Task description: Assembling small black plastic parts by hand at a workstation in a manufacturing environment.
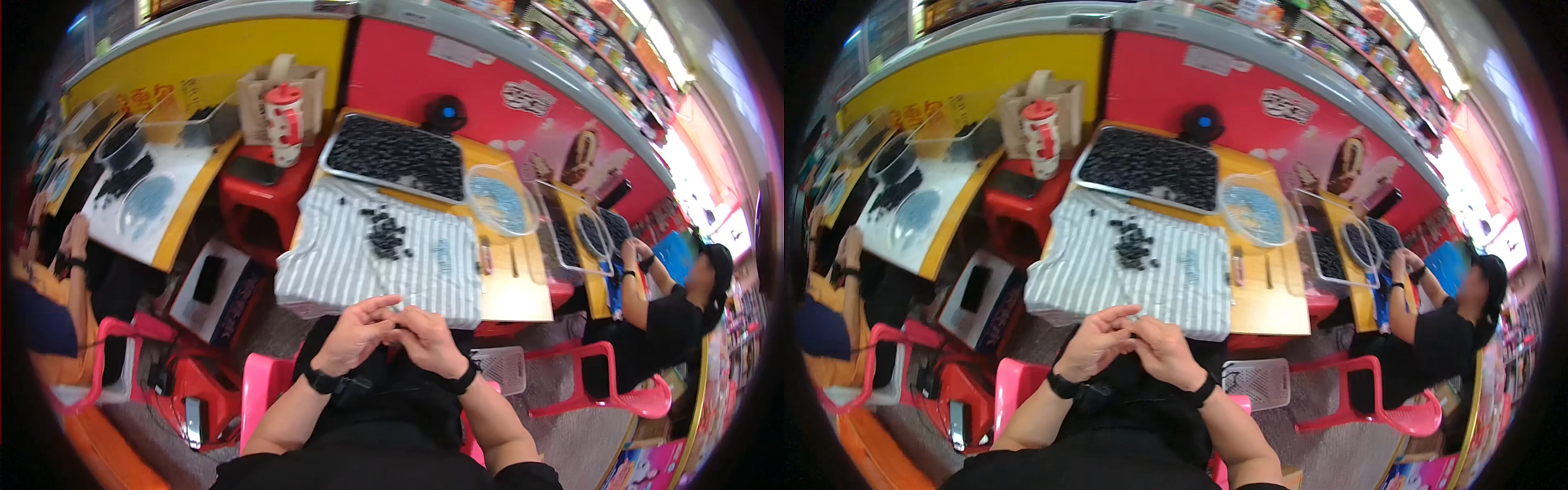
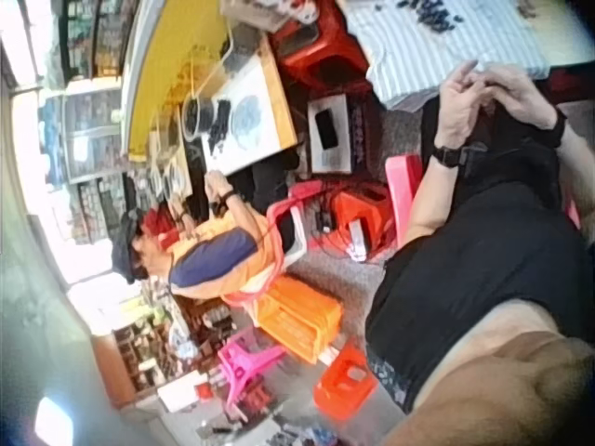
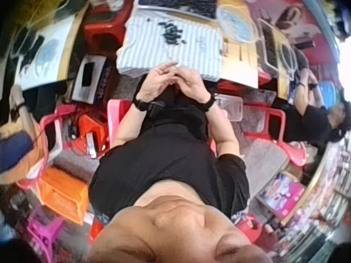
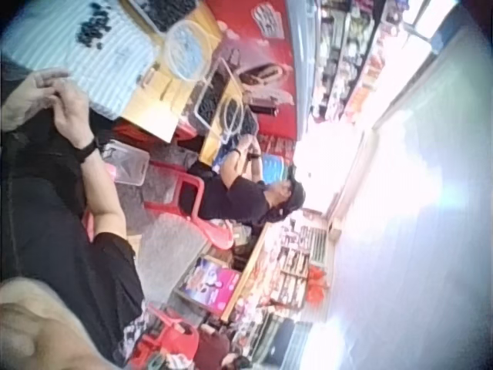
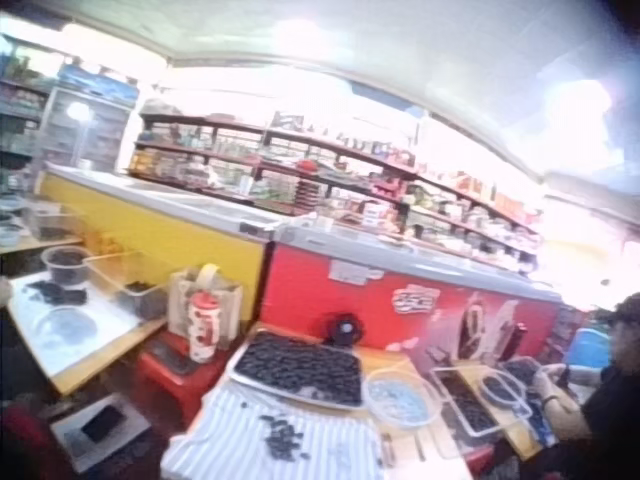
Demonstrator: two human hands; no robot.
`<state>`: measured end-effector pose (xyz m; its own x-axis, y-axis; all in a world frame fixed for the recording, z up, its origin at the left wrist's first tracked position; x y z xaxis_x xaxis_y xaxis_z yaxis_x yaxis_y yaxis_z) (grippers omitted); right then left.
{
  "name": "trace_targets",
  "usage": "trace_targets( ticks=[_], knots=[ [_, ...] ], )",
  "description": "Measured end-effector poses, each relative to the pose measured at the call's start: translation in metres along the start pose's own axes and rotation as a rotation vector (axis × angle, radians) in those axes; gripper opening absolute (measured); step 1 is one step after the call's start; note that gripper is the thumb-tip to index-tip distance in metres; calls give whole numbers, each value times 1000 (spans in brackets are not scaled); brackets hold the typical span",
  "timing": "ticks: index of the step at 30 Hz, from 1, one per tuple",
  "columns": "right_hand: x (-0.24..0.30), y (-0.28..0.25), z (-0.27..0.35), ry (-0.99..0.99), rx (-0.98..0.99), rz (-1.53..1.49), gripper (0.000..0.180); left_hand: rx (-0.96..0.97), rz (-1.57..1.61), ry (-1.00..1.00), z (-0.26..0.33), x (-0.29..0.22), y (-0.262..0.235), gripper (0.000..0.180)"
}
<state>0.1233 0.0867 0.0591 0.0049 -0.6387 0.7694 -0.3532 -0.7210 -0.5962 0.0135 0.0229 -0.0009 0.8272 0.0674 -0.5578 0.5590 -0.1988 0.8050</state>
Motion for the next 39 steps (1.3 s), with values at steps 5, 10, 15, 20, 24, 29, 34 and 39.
trace_targets(
  ticks=[5,10,15,20,24,29,34,39],
  knots=[
    [-20,-20,12,223,61,-364,15,47,-28,-43,4,-2,5,42],
    [-51,-129,51,432,-427,-388,14,15,-95,-110,6,0,-5,37],
    [-88,-291,90,375,-860,-83,25,26,-123,-166,6,3,-3,32],
    [-134,-257,96,494,-642,-67,20,-20,-179,-161,0,-3,-5,29],
    [-122,-144,51,442,-337,242,20,-64,-235,-175,-1,-20,-2,27],
    [-117,-113,39,368,-335,773,13,-46,-252,-191,-24,-34,8,24],
    [-116,-120,32,540,-293,582,13,-53,-287,-202,-37,-44,11,23],
    [-144,-139,42,607,-354,140,19,11,-312,-301,-62,-51,26,22]
  ],
)
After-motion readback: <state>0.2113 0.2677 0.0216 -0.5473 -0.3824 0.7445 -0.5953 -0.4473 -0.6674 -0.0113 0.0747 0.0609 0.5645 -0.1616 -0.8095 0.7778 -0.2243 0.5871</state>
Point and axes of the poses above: each hand's wrist, its own z-axis away from the middle knuckle, its own y-axis out of the palm, x = y × z, the point moved 4 cm from there along -z, towards the middle knuckle, and after that the axes turned 14 degrees about x, right-handed, at the moved point
